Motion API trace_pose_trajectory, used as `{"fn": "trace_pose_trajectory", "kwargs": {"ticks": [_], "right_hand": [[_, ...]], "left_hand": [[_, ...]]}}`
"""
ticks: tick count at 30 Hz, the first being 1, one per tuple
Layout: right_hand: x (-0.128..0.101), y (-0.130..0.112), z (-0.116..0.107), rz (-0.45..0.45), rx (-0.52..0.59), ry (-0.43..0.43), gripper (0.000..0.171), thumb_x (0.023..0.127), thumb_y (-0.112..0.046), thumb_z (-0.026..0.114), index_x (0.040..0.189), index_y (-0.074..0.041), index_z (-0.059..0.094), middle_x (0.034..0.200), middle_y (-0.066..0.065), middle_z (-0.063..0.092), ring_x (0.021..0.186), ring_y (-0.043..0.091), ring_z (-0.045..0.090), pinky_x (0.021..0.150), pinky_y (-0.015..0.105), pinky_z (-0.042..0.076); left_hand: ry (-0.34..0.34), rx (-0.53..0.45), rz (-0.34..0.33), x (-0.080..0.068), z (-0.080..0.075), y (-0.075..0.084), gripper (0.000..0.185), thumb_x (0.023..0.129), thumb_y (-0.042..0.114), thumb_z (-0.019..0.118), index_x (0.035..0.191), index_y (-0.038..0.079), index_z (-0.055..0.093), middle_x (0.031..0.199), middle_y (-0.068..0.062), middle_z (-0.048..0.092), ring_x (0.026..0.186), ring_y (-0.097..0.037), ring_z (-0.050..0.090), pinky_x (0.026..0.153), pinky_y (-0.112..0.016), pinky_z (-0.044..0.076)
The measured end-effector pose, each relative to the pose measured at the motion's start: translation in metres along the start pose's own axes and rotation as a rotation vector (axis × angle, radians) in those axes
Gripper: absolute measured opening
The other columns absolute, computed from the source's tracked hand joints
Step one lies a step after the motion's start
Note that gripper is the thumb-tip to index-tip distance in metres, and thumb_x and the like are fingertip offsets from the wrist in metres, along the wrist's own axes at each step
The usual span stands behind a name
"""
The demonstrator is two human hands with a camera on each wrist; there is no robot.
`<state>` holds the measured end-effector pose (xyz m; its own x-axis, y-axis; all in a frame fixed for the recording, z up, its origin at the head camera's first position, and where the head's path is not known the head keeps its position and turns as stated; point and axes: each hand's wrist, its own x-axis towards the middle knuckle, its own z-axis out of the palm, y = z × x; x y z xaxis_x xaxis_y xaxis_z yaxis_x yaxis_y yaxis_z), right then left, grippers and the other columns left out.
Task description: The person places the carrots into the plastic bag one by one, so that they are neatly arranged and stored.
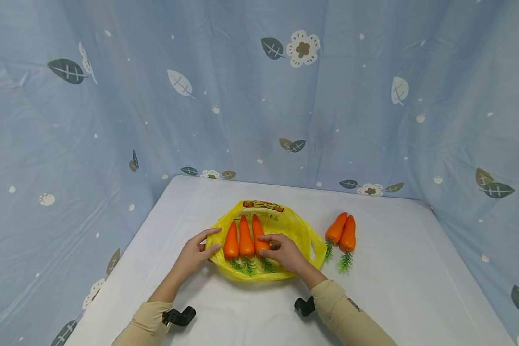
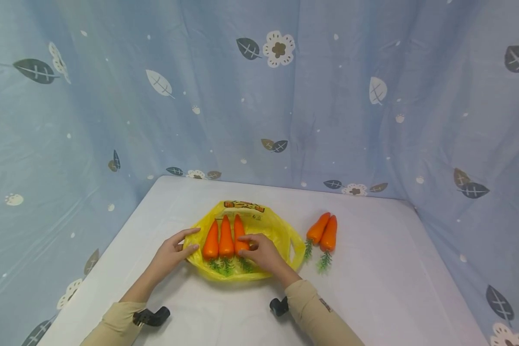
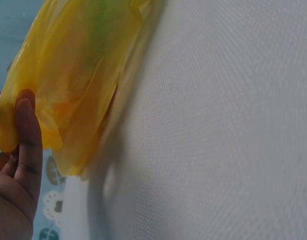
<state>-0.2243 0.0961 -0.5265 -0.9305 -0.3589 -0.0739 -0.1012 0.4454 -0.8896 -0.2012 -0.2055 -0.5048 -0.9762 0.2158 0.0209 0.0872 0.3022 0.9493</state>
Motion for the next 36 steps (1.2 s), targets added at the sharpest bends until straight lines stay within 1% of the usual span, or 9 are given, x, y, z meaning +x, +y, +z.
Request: {"fn": "trace_pose_trajectory", "kwargs": {"ticks": [5, 9, 13, 16, 21, 24, 28, 31, 36], "right_hand": [[0.001, 0.000, 0.001, -0.001, -0.008, 0.009, 0.037, 0.095, -0.032, 0.074, 0.132, -0.026, 0.070, 0.137, 0.007, 0.059, 0.104, 0.022, 0.061, 0.083, 0.037, 0.054], [0.002, 0.001, 0.000, -0.005, -0.013, 0.012, 0.041, 0.095, -0.031, 0.074, 0.135, -0.025, 0.067, 0.137, 0.005, 0.060, 0.102, 0.021, 0.061, 0.081, 0.036, 0.054], [0.001, 0.001, 0.000, 0.005, -0.014, 0.012, 0.044, 0.095, -0.032, 0.074, 0.138, -0.026, 0.065, 0.137, 0.002, 0.062, 0.103, 0.020, 0.062, 0.080, 0.034, 0.054], [0.000, 0.000, -0.002, 0.006, -0.023, 0.010, 0.045, 0.095, -0.033, 0.074, 0.139, -0.027, 0.065, 0.137, 0.002, 0.062, 0.105, 0.021, 0.063, 0.081, 0.035, 0.055], [-0.003, -0.002, -0.006, -0.008, -0.050, 0.008, 0.046, 0.095, -0.035, 0.073, 0.139, -0.026, 0.064, 0.138, 0.004, 0.061, 0.107, 0.023, 0.064, 0.081, 0.036, 0.057], [-0.006, -0.004, -0.009, -0.022, -0.043, 0.016, 0.045, 0.096, -0.033, 0.072, 0.140, -0.023, 0.064, 0.139, 0.009, 0.060, 0.107, 0.026, 0.064, 0.080, 0.037, 0.058], [-0.010, -0.006, -0.013, -0.024, -0.031, 0.031, 0.043, 0.098, -0.031, 0.070, 0.139, -0.023, 0.064, 0.138, 0.011, 0.060, 0.108, 0.026, 0.064, 0.078, 0.035, 0.058], [-0.013, -0.007, -0.015, -0.016, -0.032, 0.044, 0.042, 0.099, -0.031, 0.069, 0.139, -0.024, 0.064, 0.137, 0.009, 0.061, 0.108, 0.025, 0.063, 0.078, 0.034, 0.058], [-0.018, -0.009, -0.020, -0.007, -0.020, 0.067, 0.042, 0.099, -0.030, 0.069, 0.139, -0.022, 0.065, 0.136, 0.007, 0.061, 0.108, 0.025, 0.063, 0.078, 0.034, 0.058]], "left_hand": [[-0.005, -0.007, -0.012, 0.000, 0.000, 0.000, 0.052, 0.098, 0.017, 0.071, 0.146, 0.005, 0.053, 0.138, -0.026, 0.056, 0.074, -0.019, 0.069, 0.066, -0.042, 0.061], [0.005, 0.000, -0.029, 0.001, 0.000, 0.000, 0.052, 0.098, 0.018, 0.071, 0.146, 0.008, 0.054, 0.135, -0.024, 0.058, 0.074, -0.017, 0.069, 0.066, -0.041, 0.061], [0.011, 0.010, -0.031, 0.001, 0.000, -0.001, 0.052, 0.098, 0.017, 0.071, 0.146, 0.009, 0.055, 0.137, -0.022, 0.057, 0.073, -0.017, 0.069, 0.066, -0.041, 0.061], [0.005, 0.011, -0.015, 0.001, -0.001, -0.003, 0.052, 0.098, 0.017, 0.071, 0.146, 0.006, 0.054, 0.135, -0.024, 0.057, 0.073, -0.016, 0.069, 0.065, -0.041, 0.061], [0.002, 0.003, -0.008, 0.001, 0.000, -0.004, 0.052, 0.098, 0.017, 0.071, 0.146, 0.006, 0.054, 0.134, -0.023, 0.058, 0.072, -0.016, 0.069, 0.064, -0.041, 0.060], [0.002, -0.003, -0.019, 0.001, 0.000, -0.003, 0.052, 0.097, 0.018, 0.072, 0.145, 0.008, 0.055, 0.136, -0.022, 0.057, 0.072, -0.017, 0.069, 0.065, -0.039, 0.060], [0.001, -0.007, -0.031, 0.002, 0.001, -0.002, 0.052, 0.097, 0.018, 0.071, 0.146, 0.009, 0.055, 0.137, -0.021, 0.057, 0.074, -0.018, 0.069, 0.065, -0.040, 0.061], [0.005, -0.008, -0.036, 0.002, 0.001, -0.001, 0.051, 0.097, 0.017, 0.071, 0.145, 0.010, 0.055, 0.137, -0.021, 0.057, 0.074, -0.019, 0.069, 0.065, -0.040, 0.060], [0.009, 0.001, -0.041, 0.002, 0.001, -0.001, 0.051, 0.097, 0.018, 0.072, 0.145, 0.010, 0.055, 0.136, -0.020, 0.058, 0.073, -0.019, 0.068, 0.065, -0.040, 0.060]]}}
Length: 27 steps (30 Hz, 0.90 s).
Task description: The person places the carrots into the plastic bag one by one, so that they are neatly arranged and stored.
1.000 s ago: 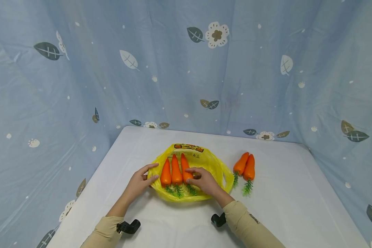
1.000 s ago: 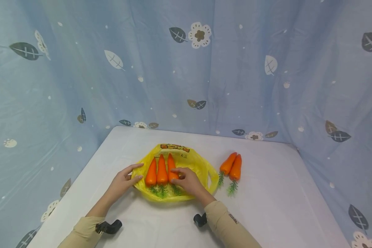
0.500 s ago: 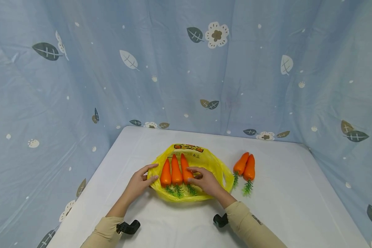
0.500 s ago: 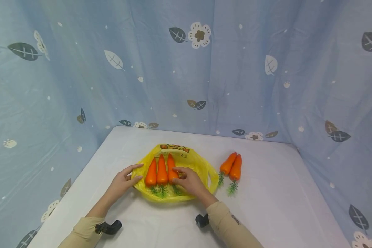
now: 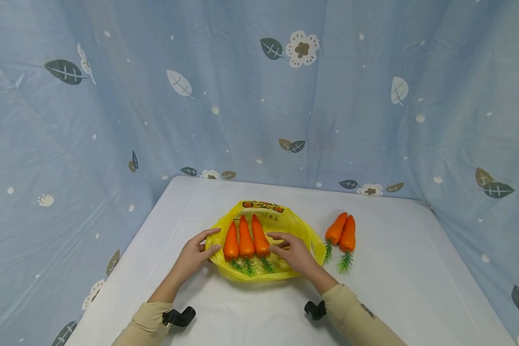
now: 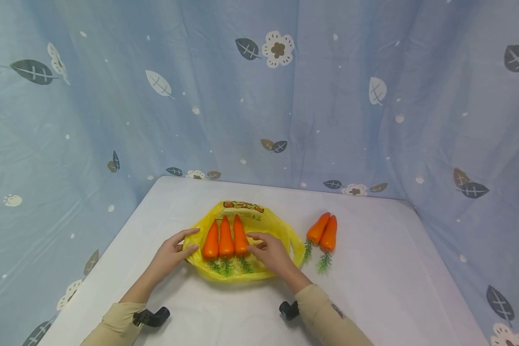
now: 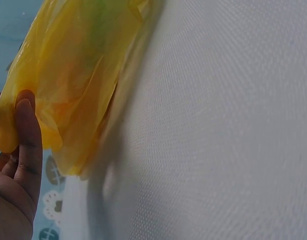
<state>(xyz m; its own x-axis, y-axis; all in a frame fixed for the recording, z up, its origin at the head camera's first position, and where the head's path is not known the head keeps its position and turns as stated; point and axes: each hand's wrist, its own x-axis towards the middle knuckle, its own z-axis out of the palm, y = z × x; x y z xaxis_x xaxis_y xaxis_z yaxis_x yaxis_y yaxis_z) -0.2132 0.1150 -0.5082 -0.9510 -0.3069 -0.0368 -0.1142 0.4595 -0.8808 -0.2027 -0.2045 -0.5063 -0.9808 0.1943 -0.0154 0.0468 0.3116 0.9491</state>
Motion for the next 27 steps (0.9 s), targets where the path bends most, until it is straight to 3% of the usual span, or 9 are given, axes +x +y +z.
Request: {"fn": "trace_pose_trajectory", "kwargs": {"ticks": [7, 17, 27], "right_hand": [[-0.003, 0.002, -0.006, -0.001, -0.013, 0.049, 0.038, 0.098, -0.028, 0.071, 0.136, -0.026, 0.067, 0.132, 0.004, 0.065, 0.105, 0.023, 0.064, 0.077, 0.032, 0.058], [-0.009, 0.004, -0.015, -0.058, -0.050, 0.072, 0.038, 0.099, -0.027, 0.070, 0.136, -0.022, 0.067, 0.129, 0.009, 0.067, 0.104, 0.024, 0.065, 0.080, 0.033, 0.059], [-0.014, 0.005, -0.025, -0.104, 0.032, 0.103, 0.037, 0.098, -0.023, 0.071, 0.134, -0.016, 0.068, 0.126, 0.011, 0.068, 0.105, 0.021, 0.066, 0.091, 0.032, 0.056]], "left_hand": [[0.002, -0.004, -0.004, 0.000, 0.000, -0.001, 0.052, 0.097, 0.018, 0.072, 0.145, 0.010, 0.055, 0.136, -0.021, 0.057, 0.073, -0.020, 0.068, 0.065, -0.040, 0.060], [-0.001, -0.013, 0.006, 0.000, 0.000, -0.001, 0.052, 0.097, 0.018, 0.072, 0.145, 0.010, 0.055, 0.134, -0.022, 0.058, 0.074, -0.019, 0.070, 0.065, -0.041, 0.061], [-0.004, -0.016, 0.007, 0.000, -0.001, -0.003, 0.051, 0.097, 0.016, 0.071, 0.146, 0.009, 0.055, 0.139, -0.021, 0.055, 0.075, -0.020, 0.070, 0.065, -0.041, 0.061]]}}
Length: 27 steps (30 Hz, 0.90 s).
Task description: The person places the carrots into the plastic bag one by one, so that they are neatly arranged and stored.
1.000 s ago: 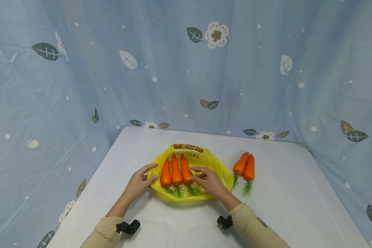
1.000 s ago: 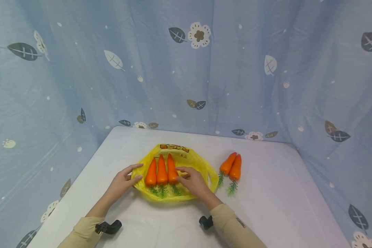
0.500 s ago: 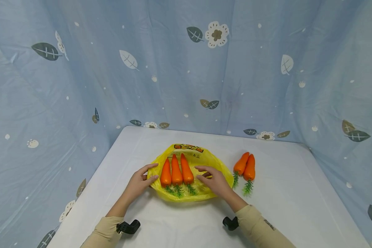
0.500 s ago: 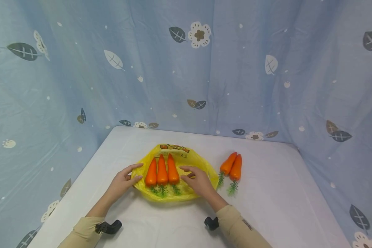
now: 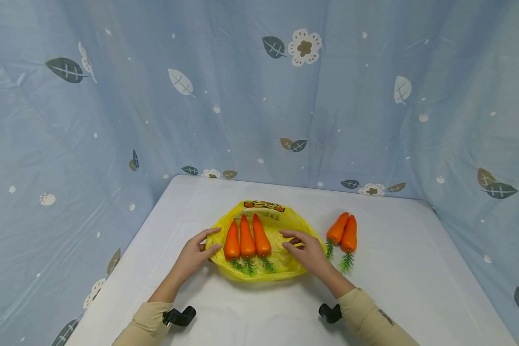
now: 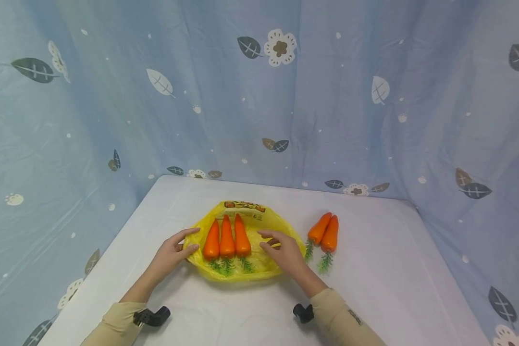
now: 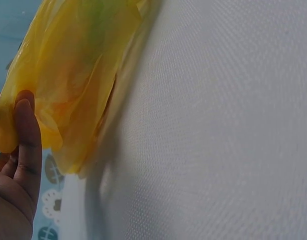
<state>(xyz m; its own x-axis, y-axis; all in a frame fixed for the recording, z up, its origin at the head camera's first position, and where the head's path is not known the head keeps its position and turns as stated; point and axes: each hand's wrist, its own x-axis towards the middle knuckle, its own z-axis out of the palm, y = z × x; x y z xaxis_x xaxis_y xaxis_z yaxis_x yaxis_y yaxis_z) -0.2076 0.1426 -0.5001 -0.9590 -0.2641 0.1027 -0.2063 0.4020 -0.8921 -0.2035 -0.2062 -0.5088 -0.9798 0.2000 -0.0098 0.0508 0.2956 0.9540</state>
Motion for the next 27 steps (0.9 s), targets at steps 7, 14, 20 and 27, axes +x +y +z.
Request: {"fn": "trace_pose_trajectory", "kwargs": {"ticks": [7, 14, 20, 27], "right_hand": [[-0.003, 0.006, -0.008, -0.018, 0.030, 0.021, 0.036, 0.099, -0.023, 0.070, 0.134, -0.015, 0.068, 0.125, 0.013, 0.068, 0.103, 0.024, 0.067, 0.084, 0.026, 0.057], [-0.007, 0.009, -0.016, -0.020, 0.043, 0.020, 0.037, 0.099, -0.025, 0.069, 0.134, -0.013, 0.068, 0.127, 0.017, 0.067, 0.103, 0.024, 0.067, 0.084, 0.025, 0.057], [-0.010, 0.013, -0.022, 0.013, 0.054, 0.038, 0.035, 0.099, -0.026, 0.070, 0.133, -0.016, 0.068, 0.126, 0.017, 0.067, 0.101, 0.028, 0.067, 0.083, 0.023, 0.057], [-0.013, 0.014, -0.028, 0.010, 0.038, 0.065, 0.035, 0.099, -0.021, 0.069, 0.132, -0.009, 0.068, 0.123, 0.019, 0.067, 0.098, 0.035, 0.068, 0.080, 0.023, 0.058]], "left_hand": [[-0.009, -0.011, 0.002, 0.000, -0.001, 0.000, 0.052, 0.098, 0.017, 0.071, 0.146, 0.009, 0.054, 0.141, -0.023, 0.054, 0.078, -0.020, 0.072, 0.066, -0.042, 0.061], [-0.006, -0.019, -0.002, 0.000, -0.001, 0.001, 0.052, 0.098, 0.017, 0.071, 0.146, 0.009, 0.054, 0.142, -0.022, 0.053, 0.079, -0.020, 0.072, 0.067, -0.042, 0.061], [-0.013, -0.020, 0.003, -0.001, -0.001, 0.000, 0.053, 0.098, 0.017, 0.070, 0.147, 0.008, 0.053, 0.145, -0.023, 0.050, 0.080, -0.020, 0.072, 0.067, -0.043, 0.061], [-0.011, -0.014, 0.006, -0.001, -0.001, -0.002, 0.053, 0.098, 0.018, 0.071, 0.147, 0.008, 0.053, 0.145, -0.023, 0.050, 0.079, -0.020, 0.072, 0.067, -0.042, 0.061]]}}
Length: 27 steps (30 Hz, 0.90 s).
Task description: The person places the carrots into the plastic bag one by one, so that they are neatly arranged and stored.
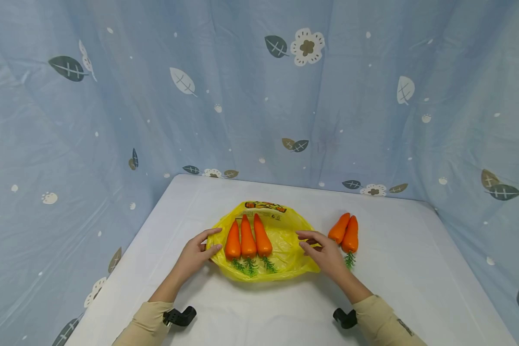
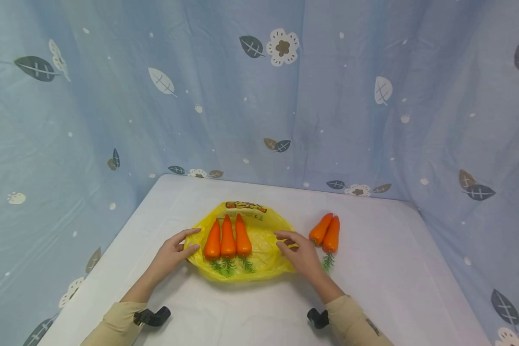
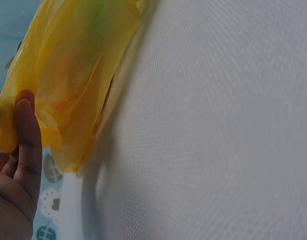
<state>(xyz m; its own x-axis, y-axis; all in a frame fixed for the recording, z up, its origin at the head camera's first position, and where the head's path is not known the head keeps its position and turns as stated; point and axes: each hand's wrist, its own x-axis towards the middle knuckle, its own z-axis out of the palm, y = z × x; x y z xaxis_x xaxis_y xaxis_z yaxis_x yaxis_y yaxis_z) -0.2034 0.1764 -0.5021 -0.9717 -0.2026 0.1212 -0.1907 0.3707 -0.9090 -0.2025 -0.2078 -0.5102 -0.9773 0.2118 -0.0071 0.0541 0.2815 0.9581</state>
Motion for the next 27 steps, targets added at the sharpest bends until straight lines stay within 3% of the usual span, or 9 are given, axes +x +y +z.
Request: {"fn": "trace_pose_trajectory", "kwargs": {"ticks": [14, 27], "right_hand": [[-0.006, 0.007, -0.015, -0.050, -0.031, 0.073, 0.030, 0.099, -0.022, 0.069, 0.127, -0.011, 0.071, 0.113, 0.010, 0.071, 0.094, 0.023, 0.065, 0.077, 0.022, 0.058], [-0.012, 0.009, -0.029, -0.001, -0.063, 0.116, 0.028, 0.100, -0.022, 0.068, 0.126, -0.013, 0.072, 0.111, 0.005, 0.070, 0.096, 0.022, 0.064, 0.078, 0.020, 0.057]], "left_hand": [[-0.003, 0.006, 0.002, -0.001, 0.000, -0.001, 0.052, 0.098, 0.018, 0.070, 0.147, 0.009, 0.053, 0.142, -0.022, 0.052, 0.078, -0.020, 0.071, 0.067, -0.042, 0.061], [-0.005, 0.014, 0.007, 0.000, 0.000, -0.002, 0.052, 0.098, 0.018, 0.070, 0.147, 0.009, 0.053, 0.141, -0.023, 0.053, 0.077, -0.020, 0.072, 0.066, -0.041, 0.061]]}}
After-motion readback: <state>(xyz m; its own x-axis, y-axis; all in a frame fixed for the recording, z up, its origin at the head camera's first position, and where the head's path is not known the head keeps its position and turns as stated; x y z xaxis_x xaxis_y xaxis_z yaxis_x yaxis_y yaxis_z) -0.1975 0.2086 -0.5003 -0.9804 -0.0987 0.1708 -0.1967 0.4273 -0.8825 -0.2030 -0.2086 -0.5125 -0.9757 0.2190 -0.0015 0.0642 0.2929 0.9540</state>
